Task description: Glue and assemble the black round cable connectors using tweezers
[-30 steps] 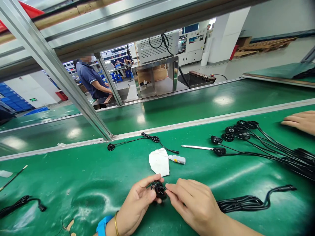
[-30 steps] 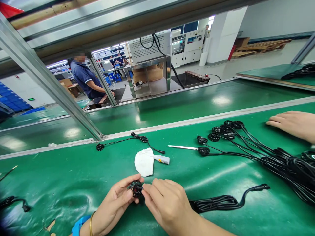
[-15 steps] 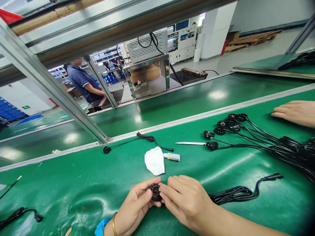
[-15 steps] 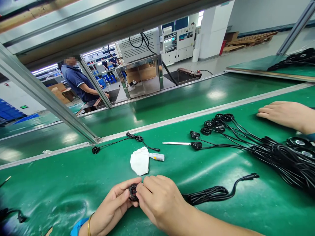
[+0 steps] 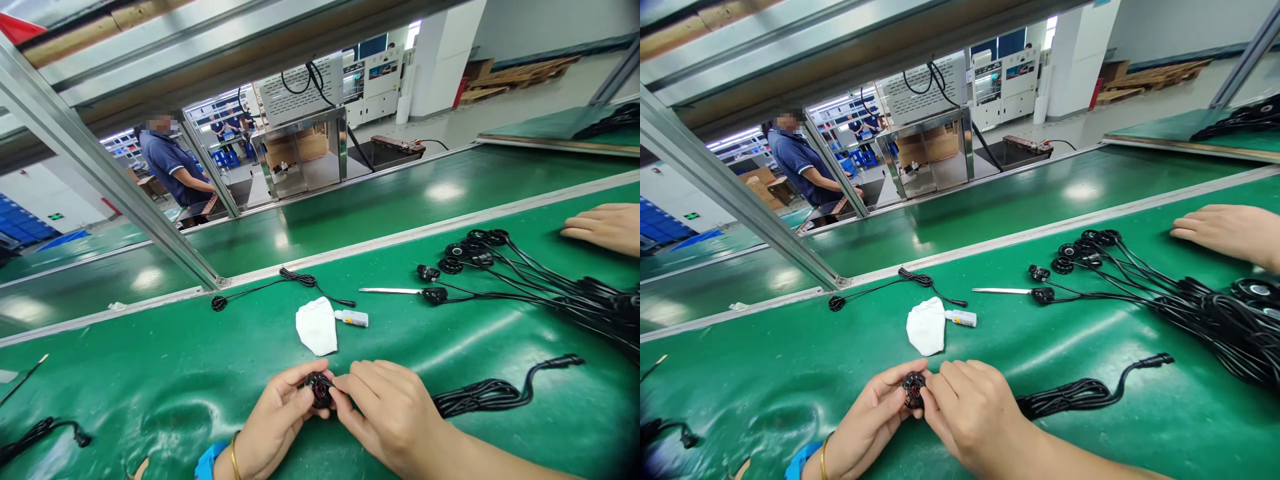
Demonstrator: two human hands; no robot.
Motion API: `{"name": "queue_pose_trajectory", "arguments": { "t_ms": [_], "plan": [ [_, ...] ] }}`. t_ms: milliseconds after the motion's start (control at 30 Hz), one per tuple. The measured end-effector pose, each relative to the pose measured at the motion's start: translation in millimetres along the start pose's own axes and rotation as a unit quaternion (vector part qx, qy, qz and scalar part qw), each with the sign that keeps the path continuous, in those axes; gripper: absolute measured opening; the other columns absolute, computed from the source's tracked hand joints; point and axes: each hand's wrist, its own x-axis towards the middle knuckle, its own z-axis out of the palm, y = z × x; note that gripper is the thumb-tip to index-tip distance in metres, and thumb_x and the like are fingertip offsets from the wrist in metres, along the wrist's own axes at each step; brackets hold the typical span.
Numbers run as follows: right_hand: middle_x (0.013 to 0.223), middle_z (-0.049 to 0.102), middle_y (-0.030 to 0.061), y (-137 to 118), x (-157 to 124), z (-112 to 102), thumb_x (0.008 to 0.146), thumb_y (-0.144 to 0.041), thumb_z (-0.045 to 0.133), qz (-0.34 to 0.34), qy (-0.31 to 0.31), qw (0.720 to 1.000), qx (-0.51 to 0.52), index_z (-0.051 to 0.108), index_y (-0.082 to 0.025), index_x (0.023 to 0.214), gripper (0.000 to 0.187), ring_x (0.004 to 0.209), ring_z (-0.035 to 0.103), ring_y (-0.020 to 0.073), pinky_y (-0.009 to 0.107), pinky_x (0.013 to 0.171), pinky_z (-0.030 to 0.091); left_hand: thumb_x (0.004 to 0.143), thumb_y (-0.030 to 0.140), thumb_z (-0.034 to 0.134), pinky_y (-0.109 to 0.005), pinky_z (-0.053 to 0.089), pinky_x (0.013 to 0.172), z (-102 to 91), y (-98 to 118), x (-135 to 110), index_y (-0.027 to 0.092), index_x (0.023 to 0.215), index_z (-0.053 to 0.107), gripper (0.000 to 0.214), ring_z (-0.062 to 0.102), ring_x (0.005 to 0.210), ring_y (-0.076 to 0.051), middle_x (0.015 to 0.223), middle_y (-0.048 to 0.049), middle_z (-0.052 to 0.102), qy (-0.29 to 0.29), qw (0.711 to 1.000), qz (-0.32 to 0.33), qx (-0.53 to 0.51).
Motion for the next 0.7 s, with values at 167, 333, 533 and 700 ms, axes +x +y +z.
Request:
{"name": "queue_pose_trajectory", "arguments": {
  "t_ms": [167,333,533,700],
  "plan": [
    [0.061,0.052,-0.0014,-3.9,-0.8,0.7,0.094,-0.013,0.052,0.019,0.017,1.0,-0.012,0.053,-0.019,0.071,0.024,0.055,0.046,0.0152,0.033,0.057,0.028,0.082,0.033,0.079,-0.036,0.05,0.092,1.3,-1.8,-0.2,0.021,0.12,0.073,0.04,0.065,0.101,-0.022,0.121,-0.0136,0.072,0.008,1.0,-0.004,-0.014],
    [0.063,0.054,-0.0019,-4.9,-2.3,2.5,0.095,-0.014,0.051,0.037,0.015,0.999,0.013,0.054,-0.019,0.073,0.022,0.056,0.048,0.0144,0.032,0.058,0.03,0.081,0.034,0.08,-0.035,0.05,0.088,1.4,-1.9,-0.1,0.021,0.119,0.074,0.04,0.064,0.098,-0.022,0.118,-0.0135,0.072,0.006,1.0,-0.01,-0.022],
    [0.07,0.055,0.0007,1.8,5.5,-6.2,0.099,-0.012,0.047,-0.025,-0.05,0.998,0.03,0.062,-0.017,0.087,0.02,0.062,0.044,0.0166,0.033,0.06,0.026,0.082,0.035,0.078,-0.027,0.047,0.071,0.3,0.4,0.4,0.02,0.122,0.073,0.043,0.058,0.086,-0.018,0.103,-0.0094,0.07,0.001,1.0,0.004,0.014],
    [0.073,0.051,0.0025,7.4,9.3,-14.6,0.095,-0.008,0.045,-0.05,-0.093,0.994,0.015,0.063,-0.015,0.086,0.021,0.065,0.04,0.0178,0.034,0.06,0.023,0.084,0.037,0.076,-0.024,0.044,0.064,0.6,4.2,0.0,0.02,0.121,0.073,0.041,0.054,0.081,-0.016,0.097,-0.0088,0.069,-0.014,0.998,0.001,0.058]
  ]
}}
